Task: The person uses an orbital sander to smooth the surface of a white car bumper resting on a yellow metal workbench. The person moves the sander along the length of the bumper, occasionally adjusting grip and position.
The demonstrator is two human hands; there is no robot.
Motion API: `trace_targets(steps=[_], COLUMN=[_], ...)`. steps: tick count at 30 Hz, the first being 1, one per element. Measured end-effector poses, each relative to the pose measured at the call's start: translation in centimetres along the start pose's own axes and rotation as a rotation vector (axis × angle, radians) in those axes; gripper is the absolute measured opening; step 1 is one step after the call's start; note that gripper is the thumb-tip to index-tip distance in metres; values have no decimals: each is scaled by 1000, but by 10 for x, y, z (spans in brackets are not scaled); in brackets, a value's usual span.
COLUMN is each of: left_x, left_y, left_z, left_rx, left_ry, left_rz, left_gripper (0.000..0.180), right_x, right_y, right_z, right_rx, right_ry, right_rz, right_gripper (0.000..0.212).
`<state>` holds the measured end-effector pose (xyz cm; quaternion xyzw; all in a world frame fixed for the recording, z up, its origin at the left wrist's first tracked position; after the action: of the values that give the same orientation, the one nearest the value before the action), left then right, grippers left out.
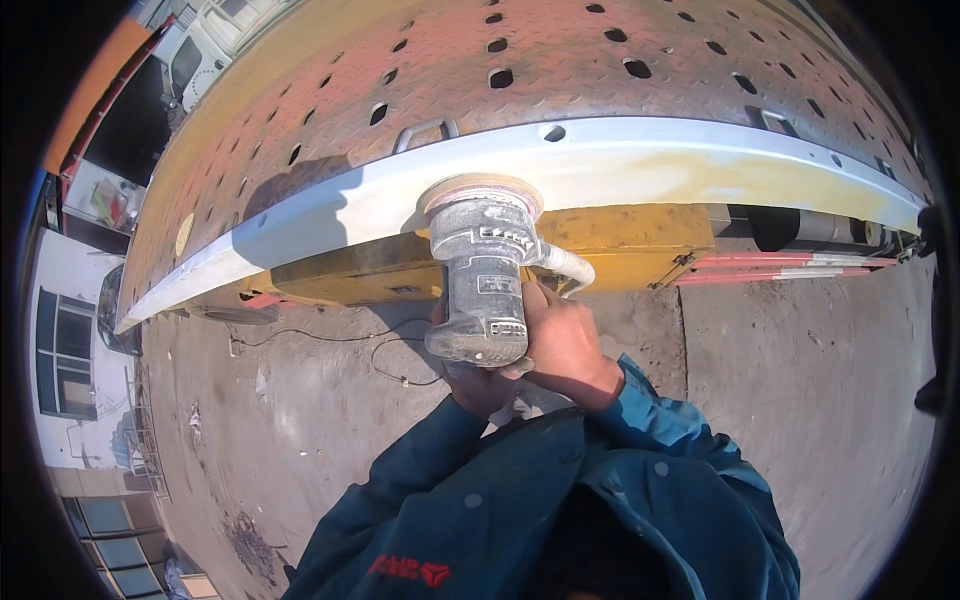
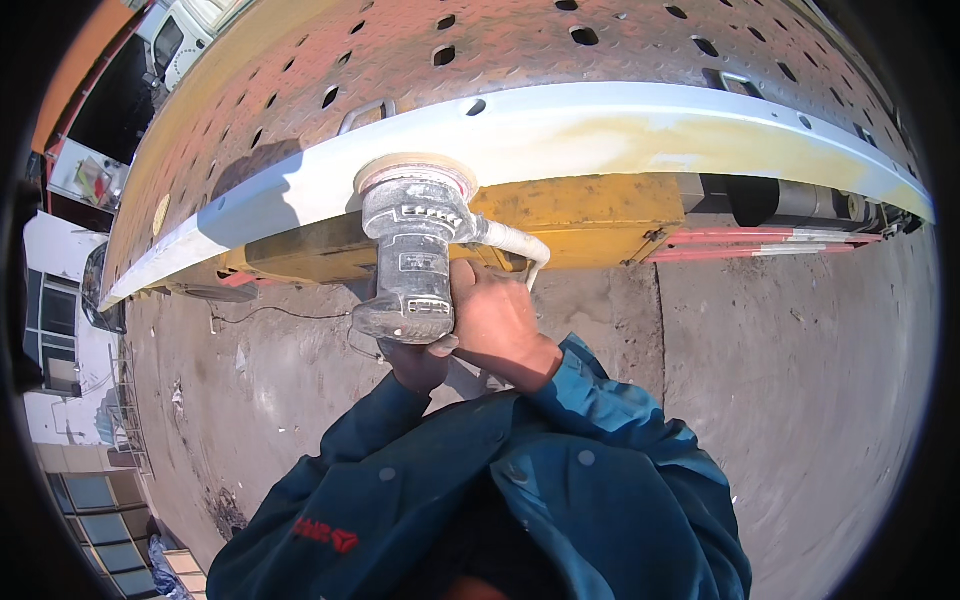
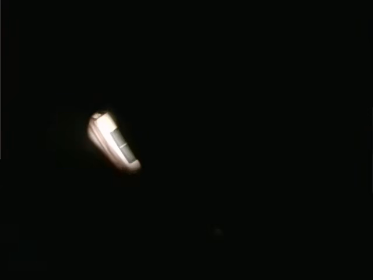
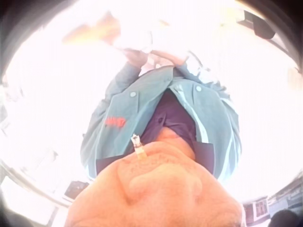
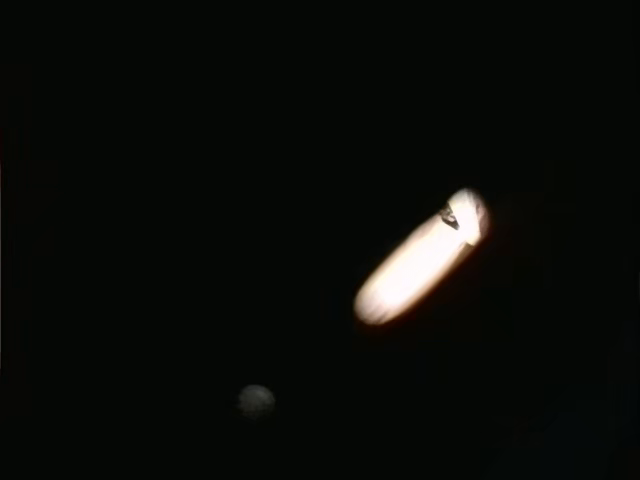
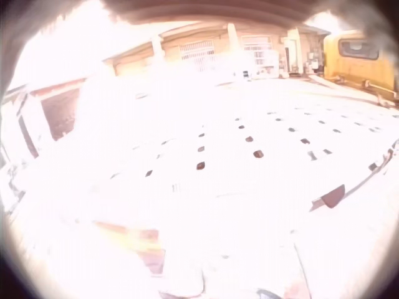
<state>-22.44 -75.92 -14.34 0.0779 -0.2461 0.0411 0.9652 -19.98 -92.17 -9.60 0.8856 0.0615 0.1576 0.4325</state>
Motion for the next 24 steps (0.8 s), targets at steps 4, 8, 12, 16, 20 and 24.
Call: trace_targets(steps=[4,8,12,16,20,24], left_x=[9,6,7,21,18,-7], left_y=[-40,-76,-125,-164,-177,-171], left_z=[27,32,70,109,116,72], left_rx=[-92,85,161,123,111,176], left_ry=[13,-432,-529,-402,-328,-451], left_rz=[-46,-73,-121,-198,-202,-107], left_gripper=[137,130,123,123,120,121], right_x=[-16,-40,-56,-72,-79,-79], right_y=[29,39,73,105,106,82], right_z=[23,63,89,116,135,136], right_rx=[29,109,139,199,310,243], right_ry=[-69,-99,36,9,-57,7], right_rz=[-19,116,284,284,243,235], right_gripper=[68,64,61,52,57,72])
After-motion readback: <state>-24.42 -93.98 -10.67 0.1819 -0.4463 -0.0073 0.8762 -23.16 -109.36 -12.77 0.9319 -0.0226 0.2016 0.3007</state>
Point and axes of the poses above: each hand's wrist, its own x-axis towards the middle knuckle, its own y-axis out of the back of the hand, z = x × y, the point moved 7 cm from there along x, towards the middle knuckle, and after that the axes turned 10 degrees about -x, right-handed, at the moved point
